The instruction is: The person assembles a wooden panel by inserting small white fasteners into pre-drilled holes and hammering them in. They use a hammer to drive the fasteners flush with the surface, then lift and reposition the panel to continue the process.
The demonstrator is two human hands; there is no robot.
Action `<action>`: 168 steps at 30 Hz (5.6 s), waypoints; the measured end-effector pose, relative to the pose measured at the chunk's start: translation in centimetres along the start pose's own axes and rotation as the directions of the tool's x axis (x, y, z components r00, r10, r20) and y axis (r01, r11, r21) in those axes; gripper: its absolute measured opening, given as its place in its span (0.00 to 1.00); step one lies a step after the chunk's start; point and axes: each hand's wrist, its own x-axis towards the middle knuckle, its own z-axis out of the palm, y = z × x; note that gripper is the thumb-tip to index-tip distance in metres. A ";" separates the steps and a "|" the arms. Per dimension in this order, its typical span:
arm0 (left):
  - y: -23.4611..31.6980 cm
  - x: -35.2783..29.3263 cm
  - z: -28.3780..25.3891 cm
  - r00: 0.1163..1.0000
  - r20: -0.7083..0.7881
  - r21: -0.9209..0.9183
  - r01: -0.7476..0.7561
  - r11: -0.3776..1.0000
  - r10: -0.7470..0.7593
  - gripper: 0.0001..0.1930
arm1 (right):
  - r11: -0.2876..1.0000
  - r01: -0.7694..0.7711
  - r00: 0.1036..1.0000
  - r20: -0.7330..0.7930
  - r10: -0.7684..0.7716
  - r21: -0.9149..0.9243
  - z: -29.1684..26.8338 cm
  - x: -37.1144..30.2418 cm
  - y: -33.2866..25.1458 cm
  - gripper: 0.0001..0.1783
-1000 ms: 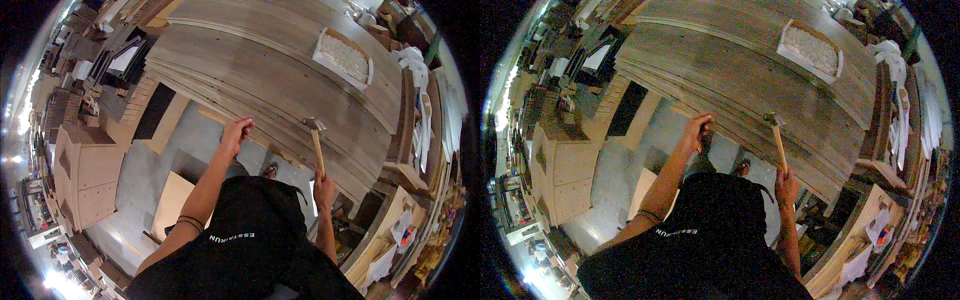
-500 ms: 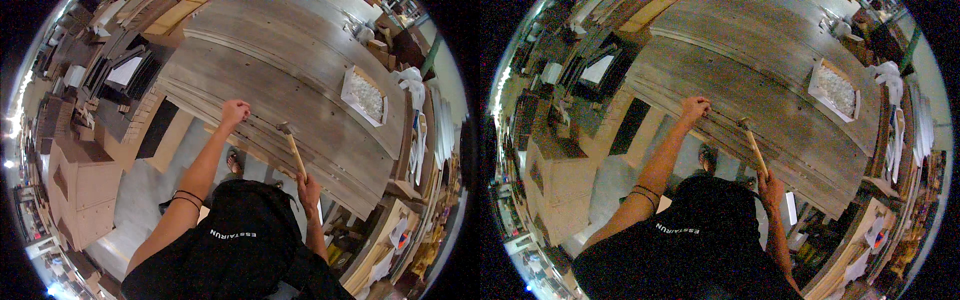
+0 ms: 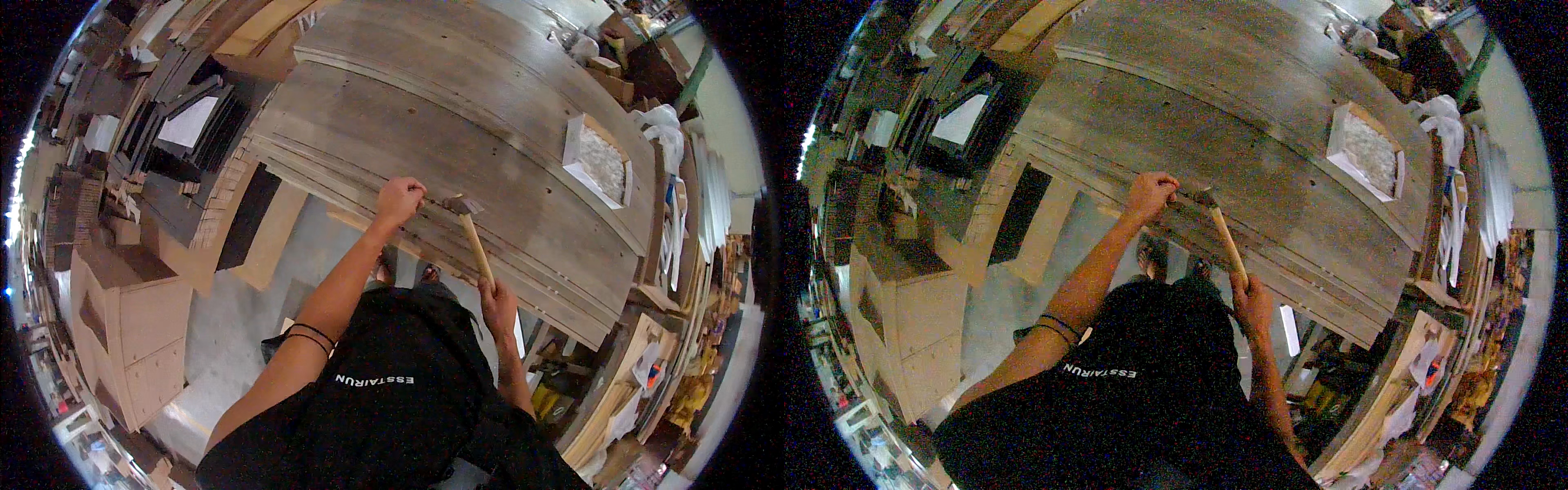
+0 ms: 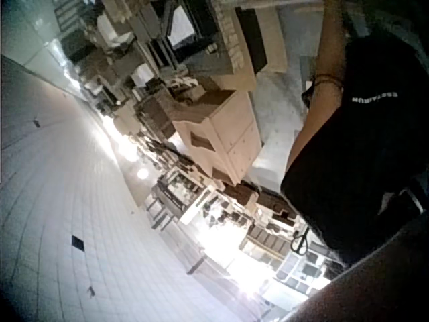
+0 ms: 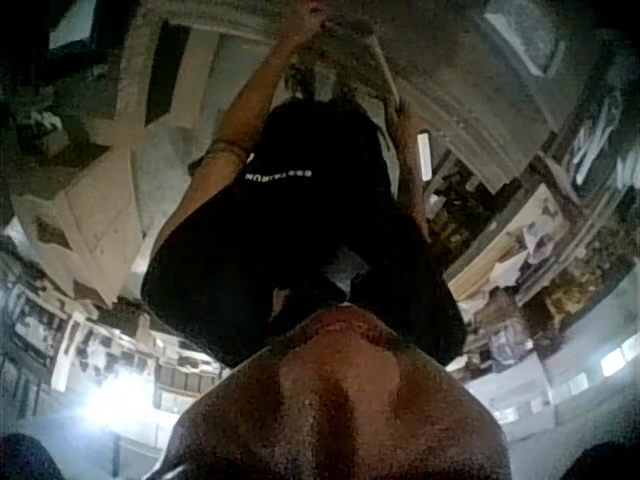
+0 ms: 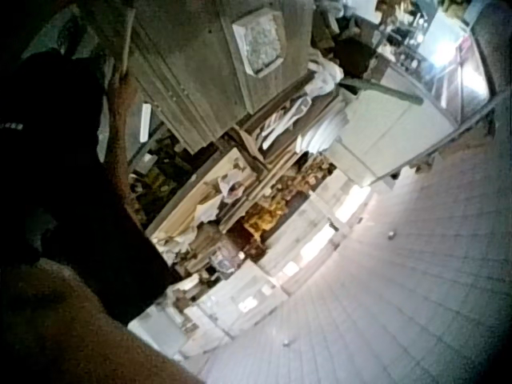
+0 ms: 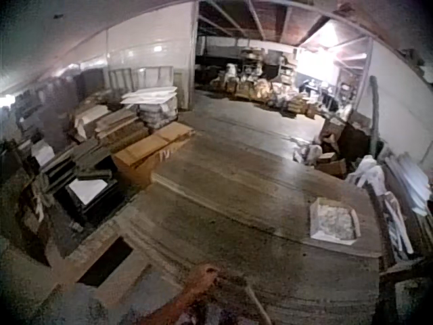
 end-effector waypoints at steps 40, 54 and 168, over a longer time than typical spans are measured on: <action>-0.1 -8.3 -1.8 0.952 -0.046 -0.748 0.167 0.642 -0.301 0.09 | 0.838 0.416 0.909 0.136 -0.394 -0.354 1.1 6.0 -0.6 0.22; 0.3 -7.1 -0.9 0.959 -0.125 -0.743 0.081 0.665 -0.256 0.07 | 0.870 0.355 0.935 0.150 -0.322 -0.342 -0.2 6.0 -1.4 0.24; -5.2 -4.0 -4.7 0.993 -0.105 -0.224 0.020 0.974 -0.045 0.10 | 0.955 0.262 0.937 -0.200 -0.286 -0.140 6.5 -4.1 -2.5 0.11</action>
